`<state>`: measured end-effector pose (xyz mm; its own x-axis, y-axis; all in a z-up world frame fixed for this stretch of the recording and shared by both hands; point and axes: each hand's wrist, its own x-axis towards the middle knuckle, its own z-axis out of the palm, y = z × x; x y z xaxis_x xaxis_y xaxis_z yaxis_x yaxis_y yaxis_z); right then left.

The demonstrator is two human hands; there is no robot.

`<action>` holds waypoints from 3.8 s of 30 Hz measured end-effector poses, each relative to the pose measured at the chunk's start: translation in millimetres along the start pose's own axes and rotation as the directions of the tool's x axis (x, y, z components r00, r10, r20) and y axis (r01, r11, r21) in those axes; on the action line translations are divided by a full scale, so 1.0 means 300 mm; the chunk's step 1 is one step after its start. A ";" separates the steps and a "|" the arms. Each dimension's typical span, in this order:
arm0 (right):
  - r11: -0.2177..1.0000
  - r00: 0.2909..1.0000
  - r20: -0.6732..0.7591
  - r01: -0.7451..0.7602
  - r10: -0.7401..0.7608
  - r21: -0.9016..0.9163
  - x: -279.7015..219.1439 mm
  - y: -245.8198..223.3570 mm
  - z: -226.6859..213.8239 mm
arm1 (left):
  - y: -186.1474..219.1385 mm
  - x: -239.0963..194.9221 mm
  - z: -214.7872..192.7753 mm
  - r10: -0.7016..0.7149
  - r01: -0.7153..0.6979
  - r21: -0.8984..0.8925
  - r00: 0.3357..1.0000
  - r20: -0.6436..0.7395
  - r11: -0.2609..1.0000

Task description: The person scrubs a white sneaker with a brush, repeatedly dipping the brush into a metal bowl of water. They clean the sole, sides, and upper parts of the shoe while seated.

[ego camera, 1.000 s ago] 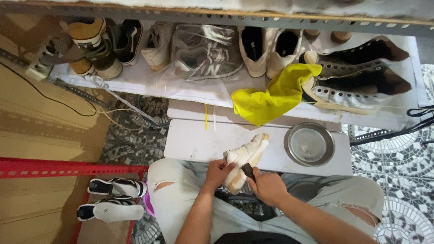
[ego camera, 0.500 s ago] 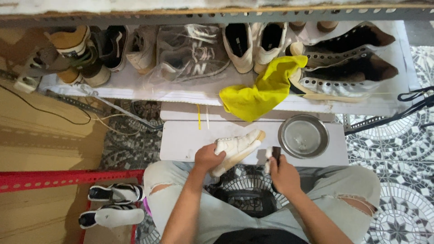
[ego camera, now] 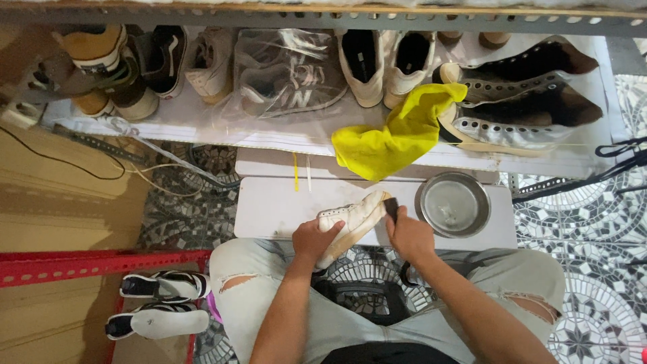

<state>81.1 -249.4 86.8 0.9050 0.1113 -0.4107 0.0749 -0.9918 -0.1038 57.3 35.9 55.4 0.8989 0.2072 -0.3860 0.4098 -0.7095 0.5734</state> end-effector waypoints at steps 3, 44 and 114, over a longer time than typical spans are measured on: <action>0.985 0.976 0.162 0.157 -0.144 -0.067 -0.137 -0.116 -0.047 | -0.023 0.025 0.023 0.025 -0.026 0.026 0.998 0.049 0.999; 0.978 0.971 0.155 0.196 -0.184 -0.065 -0.231 -0.263 0.290 | -0.027 0.013 0.146 -0.194 0.222 -0.125 0.960 0.203 0.967; 0.817 0.747 -0.392 -0.344 0.537 0.463 0.061 0.502 0.145 | 0.007 -0.314 0.065 0.159 -0.059 -0.891 0.987 0.015 0.450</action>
<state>90.6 -393.8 24.2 0.8801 -0.4746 -0.0069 -0.4445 -0.8189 -0.3631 -29.5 1.7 78.8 0.9503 0.0820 -0.3005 0.2693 0.2683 0.9249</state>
